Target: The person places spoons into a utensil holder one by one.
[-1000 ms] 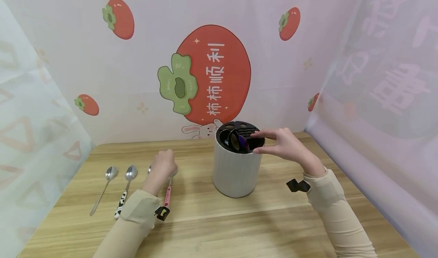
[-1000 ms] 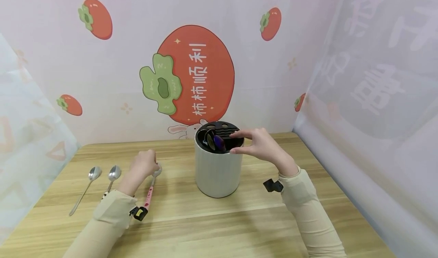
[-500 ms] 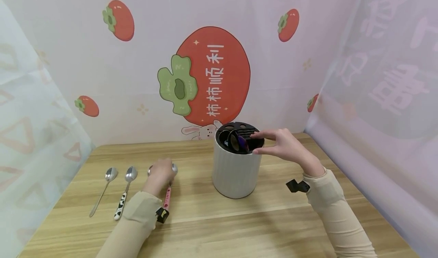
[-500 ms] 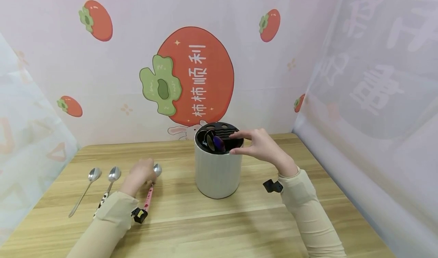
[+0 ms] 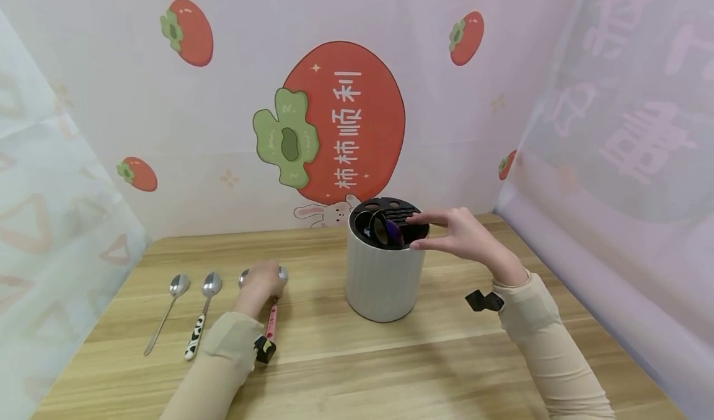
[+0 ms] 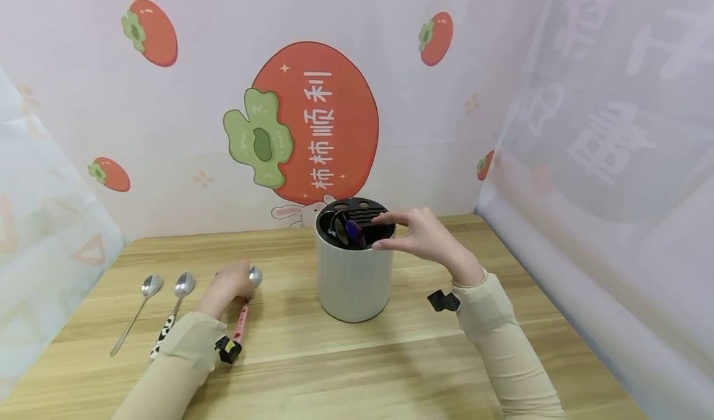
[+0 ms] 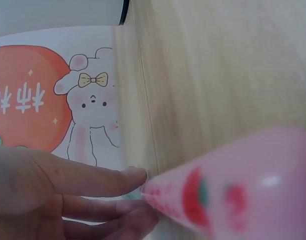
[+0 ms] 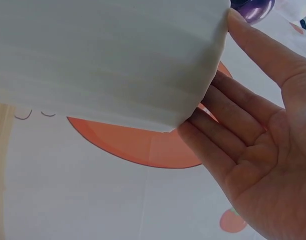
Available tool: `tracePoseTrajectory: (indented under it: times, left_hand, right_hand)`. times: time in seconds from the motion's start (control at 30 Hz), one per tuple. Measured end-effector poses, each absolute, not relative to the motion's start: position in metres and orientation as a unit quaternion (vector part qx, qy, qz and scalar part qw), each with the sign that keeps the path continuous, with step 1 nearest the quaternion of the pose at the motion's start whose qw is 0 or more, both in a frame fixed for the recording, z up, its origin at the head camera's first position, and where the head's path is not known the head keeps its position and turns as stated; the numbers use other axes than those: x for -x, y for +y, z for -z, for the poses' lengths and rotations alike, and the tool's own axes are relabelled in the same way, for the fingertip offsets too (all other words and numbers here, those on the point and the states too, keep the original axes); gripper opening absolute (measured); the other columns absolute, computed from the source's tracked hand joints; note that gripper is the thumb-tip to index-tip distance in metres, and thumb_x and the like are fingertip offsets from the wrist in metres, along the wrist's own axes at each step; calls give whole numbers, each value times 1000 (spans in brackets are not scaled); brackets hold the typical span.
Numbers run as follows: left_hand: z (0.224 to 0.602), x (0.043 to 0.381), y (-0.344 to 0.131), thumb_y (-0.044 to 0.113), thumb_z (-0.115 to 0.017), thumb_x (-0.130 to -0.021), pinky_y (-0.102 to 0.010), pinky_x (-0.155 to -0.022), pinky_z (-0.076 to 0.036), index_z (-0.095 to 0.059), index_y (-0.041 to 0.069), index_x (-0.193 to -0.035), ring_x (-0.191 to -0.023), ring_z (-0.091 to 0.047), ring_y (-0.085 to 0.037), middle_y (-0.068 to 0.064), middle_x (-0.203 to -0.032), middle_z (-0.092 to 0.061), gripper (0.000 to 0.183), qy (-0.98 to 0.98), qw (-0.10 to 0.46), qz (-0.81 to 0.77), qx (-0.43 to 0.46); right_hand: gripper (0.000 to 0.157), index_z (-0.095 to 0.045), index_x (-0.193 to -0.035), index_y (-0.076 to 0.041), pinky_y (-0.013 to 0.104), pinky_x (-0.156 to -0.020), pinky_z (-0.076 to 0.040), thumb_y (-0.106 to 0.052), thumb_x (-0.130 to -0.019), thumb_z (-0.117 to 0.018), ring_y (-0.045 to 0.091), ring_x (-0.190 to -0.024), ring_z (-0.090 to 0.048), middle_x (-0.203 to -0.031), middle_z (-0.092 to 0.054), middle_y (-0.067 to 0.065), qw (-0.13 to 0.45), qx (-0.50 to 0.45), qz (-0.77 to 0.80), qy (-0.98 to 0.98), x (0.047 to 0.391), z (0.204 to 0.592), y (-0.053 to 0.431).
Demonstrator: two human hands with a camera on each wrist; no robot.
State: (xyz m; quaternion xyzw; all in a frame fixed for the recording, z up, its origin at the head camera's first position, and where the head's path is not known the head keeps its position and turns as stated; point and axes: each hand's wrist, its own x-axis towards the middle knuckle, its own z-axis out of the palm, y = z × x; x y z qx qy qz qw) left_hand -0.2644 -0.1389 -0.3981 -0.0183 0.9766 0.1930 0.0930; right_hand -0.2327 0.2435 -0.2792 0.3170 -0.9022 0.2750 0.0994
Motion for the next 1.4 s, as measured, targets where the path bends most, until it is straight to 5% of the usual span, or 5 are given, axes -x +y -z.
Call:
tracePoseTrajectory:
  times: [0.3,0.53,1.4]
  left_hand:
    - [402,268,-142,-3,-63,-77,-19,-41,-44,-61,-4,-77,-52,-60,-20,-14,-66,-60,2,971,101,-215,15]
    - [404,269,-143,0,-59,-80,-19,-40,-42,-60,0,-68,-49,-60,-18,-15,-64,-62,12,970,103,-221,17]
    - [406,272,-144,0,-63,-77,-19,-40,-41,-60,-1,-76,-50,-58,-18,-14,-64,-61,4,967,103,-232,29]
  right_hand:
    - [46,-67,-117,-18,44,-97,-47,-40,-78,-76,20,-116,-60,-120,-67,2,100,-322,-284,-898,231,280,242]
    - [46,-67,-117,-17,44,-97,-47,-39,-78,-76,21,-116,-60,-120,-67,3,105,-323,-286,-896,231,282,243]
    - [48,-67,-118,-17,46,-98,-46,-40,-77,-76,22,-118,-59,-121,-66,4,95,-313,-288,-900,233,281,243]
